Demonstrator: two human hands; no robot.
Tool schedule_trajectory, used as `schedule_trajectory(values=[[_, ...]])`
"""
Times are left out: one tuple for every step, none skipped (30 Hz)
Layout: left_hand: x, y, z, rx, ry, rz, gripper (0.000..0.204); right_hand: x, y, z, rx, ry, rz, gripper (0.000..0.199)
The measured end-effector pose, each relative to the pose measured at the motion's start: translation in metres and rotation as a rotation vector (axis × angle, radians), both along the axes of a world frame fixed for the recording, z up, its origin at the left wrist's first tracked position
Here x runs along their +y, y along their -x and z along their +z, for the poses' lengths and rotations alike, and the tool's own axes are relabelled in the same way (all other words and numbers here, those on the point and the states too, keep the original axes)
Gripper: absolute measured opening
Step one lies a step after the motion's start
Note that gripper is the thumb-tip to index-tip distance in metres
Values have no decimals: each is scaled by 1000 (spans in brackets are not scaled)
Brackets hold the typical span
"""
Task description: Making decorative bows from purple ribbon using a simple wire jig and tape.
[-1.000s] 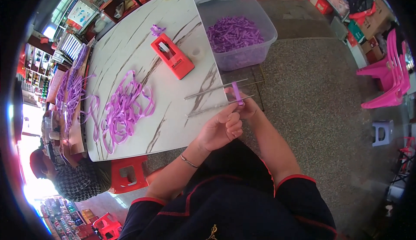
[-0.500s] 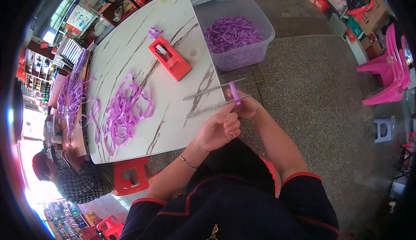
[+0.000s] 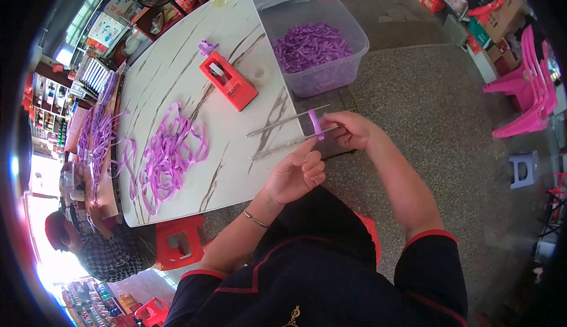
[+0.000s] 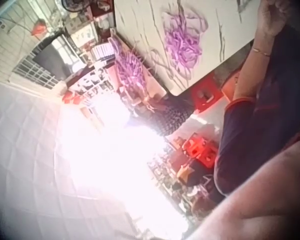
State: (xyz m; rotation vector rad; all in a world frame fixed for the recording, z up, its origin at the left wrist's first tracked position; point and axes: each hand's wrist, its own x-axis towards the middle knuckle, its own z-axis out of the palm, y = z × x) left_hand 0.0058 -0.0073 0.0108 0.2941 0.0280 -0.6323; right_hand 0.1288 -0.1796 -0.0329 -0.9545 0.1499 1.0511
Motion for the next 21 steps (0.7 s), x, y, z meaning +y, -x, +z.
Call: schedule_trajectory(values=[[0,0,0,0,0,1,41,-3,-2,7,3,29,31,33],[1,1,-1,6,10,2,41,-5,-3,15,7,58,62,38],[1,1,-2,12,19,3,42,-7,-3,24,7,58,62,38],[1,1,-3,12,19,3,42,-8,-3,35,-17,69,82,40],[1,1,-4,12,17,6,42,-8,-3,42,-41,79,103,42],[1,1,-4,13,14,10,42,-8,-3,46,-41,79,102,42],[0,1,-4,12,15,9,42,-7,-3,50,-179,186,137,40],[0,1,-4,8,16,9,42,-6,-2,52,-316,294,171,37],[0,1,-4,5,17,10,42,-3,-1,53,-316,294,170,37],[0,1,-4,6,16,12,42,1,2,53,-484,418,165,32],[0,1,-5,2,13,12,42,4,4,53,-651,540,158,27],[1,1,-5,-1,10,13,42,5,4,49,-650,538,161,27],[1,1,-5,-1,12,11,42,3,3,44,-667,521,123,22],[0,1,-5,-1,11,13,43,1,2,41,-683,503,85,18],[0,1,-4,-1,11,16,44,-1,1,39,-682,505,84,18],[0,1,-3,-1,13,12,44,-4,-1,37,-561,452,94,17],[0,1,-2,2,7,12,45,-6,-2,35,-440,398,103,17],[-1,0,-1,5,1,12,46,-8,-3,30,-439,401,100,17],[0,0,-2,6,-1,13,46,-7,-2,24,-359,351,78,18],[1,0,-5,2,23,6,46,-5,-2,19,-280,301,57,18],[2,0,-6,-3,47,0,45,-5,-1,15,-278,298,58,18]])
